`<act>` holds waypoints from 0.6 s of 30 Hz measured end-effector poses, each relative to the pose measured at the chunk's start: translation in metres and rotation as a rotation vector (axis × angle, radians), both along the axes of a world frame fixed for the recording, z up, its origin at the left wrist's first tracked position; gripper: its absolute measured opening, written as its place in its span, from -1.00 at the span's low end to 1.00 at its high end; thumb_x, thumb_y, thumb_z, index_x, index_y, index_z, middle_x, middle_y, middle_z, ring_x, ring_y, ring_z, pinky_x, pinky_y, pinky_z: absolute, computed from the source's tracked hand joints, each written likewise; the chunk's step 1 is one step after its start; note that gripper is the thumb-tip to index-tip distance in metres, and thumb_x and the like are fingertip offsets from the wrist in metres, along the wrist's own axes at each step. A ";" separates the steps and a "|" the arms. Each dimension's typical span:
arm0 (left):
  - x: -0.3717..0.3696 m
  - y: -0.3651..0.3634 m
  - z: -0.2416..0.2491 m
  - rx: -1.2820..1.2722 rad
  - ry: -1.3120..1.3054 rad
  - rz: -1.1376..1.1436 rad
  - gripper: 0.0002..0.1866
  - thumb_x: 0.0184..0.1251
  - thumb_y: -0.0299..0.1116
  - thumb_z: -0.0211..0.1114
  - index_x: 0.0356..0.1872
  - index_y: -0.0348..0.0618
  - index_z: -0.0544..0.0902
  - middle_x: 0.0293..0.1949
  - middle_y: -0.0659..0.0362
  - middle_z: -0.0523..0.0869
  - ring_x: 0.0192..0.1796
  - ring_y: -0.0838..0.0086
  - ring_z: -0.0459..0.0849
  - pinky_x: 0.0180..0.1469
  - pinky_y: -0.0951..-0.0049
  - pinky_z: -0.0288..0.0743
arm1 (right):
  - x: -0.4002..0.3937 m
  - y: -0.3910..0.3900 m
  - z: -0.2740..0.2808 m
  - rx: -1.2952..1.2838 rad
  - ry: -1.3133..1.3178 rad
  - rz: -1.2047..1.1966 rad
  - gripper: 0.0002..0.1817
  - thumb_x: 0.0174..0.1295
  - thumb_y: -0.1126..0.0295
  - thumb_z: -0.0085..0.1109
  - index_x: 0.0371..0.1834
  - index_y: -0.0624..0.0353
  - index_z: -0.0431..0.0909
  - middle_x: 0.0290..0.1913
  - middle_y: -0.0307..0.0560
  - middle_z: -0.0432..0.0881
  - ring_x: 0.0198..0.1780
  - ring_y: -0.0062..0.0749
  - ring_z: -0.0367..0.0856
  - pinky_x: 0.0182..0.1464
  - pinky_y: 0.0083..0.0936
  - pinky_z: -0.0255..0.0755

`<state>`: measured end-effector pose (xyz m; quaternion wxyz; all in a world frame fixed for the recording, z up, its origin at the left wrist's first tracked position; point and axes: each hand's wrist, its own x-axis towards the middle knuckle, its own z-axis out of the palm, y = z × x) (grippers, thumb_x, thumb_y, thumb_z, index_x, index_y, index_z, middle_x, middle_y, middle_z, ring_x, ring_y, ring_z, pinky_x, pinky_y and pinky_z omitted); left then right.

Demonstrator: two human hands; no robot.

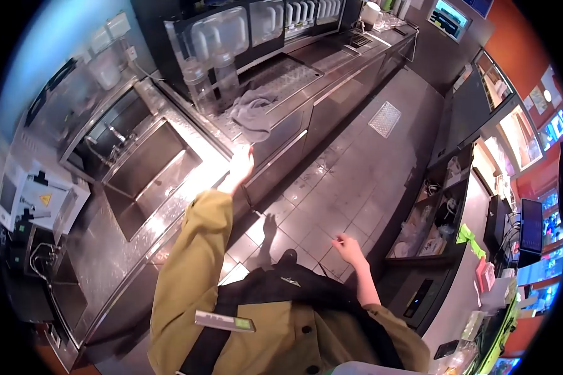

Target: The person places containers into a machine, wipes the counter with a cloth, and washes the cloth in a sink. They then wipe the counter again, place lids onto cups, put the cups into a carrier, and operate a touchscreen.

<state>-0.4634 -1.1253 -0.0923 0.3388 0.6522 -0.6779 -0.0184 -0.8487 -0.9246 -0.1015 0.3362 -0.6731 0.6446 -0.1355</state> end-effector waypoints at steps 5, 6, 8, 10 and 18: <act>0.030 -0.148 0.002 -0.015 -0.279 -0.085 -0.75 0.09 -0.39 0.10 -0.19 -0.23 0.44 -0.21 -0.14 0.47 -0.16 0.01 0.49 -0.15 0.17 0.41 | -0.049 -0.005 0.001 -0.046 0.259 -0.250 -0.71 0.06 0.23 0.12 -0.33 0.28 0.53 -0.45 0.12 0.59 -0.36 -0.03 0.59 -0.30 -0.31 0.47; 0.044 -0.181 -0.011 -0.001 -0.308 -0.060 -0.66 0.05 -0.36 0.16 -0.10 -0.19 0.44 -0.16 -0.17 0.47 -0.11 -0.03 0.48 -0.08 0.16 0.40 | -0.050 -0.001 -0.004 -0.059 0.154 -0.296 -0.65 0.07 0.13 0.08 -0.46 0.27 0.48 -0.43 0.18 0.56 -0.33 0.08 0.55 -0.29 -0.16 0.42; 0.053 -0.236 -0.003 0.099 -0.425 -0.023 -0.25 0.11 0.07 0.11 0.33 0.09 0.10 0.25 -0.41 0.03 0.31 -0.19 0.05 0.31 0.09 -0.01 | -0.044 0.004 -0.032 0.113 0.277 -0.281 -0.67 0.06 0.12 0.07 -0.45 0.22 0.54 -0.43 0.18 0.57 -0.33 0.08 0.55 -0.27 -0.17 0.44; 0.042 -0.272 -0.039 0.194 -0.405 -0.019 -0.21 0.05 0.20 0.10 0.33 0.28 0.09 0.29 -0.36 -0.06 0.36 -0.15 -0.13 0.33 -0.04 -0.23 | -0.019 -0.009 -0.017 0.339 0.221 -0.322 -0.67 0.08 0.14 0.06 -0.38 0.21 0.58 -0.40 0.20 0.58 -0.29 0.06 0.57 -0.22 -0.19 0.45; -0.041 -0.366 -0.034 0.289 -0.237 0.023 -0.04 -0.06 0.37 0.06 0.37 0.25 -0.08 0.28 -0.43 -0.21 0.36 -0.21 -0.28 0.27 -0.23 -0.40 | 0.054 -0.227 0.005 0.221 -0.129 -0.222 -0.64 0.14 0.22 0.10 -0.14 0.31 0.51 -0.29 0.20 0.60 -0.24 -0.09 0.62 -0.19 -0.38 0.46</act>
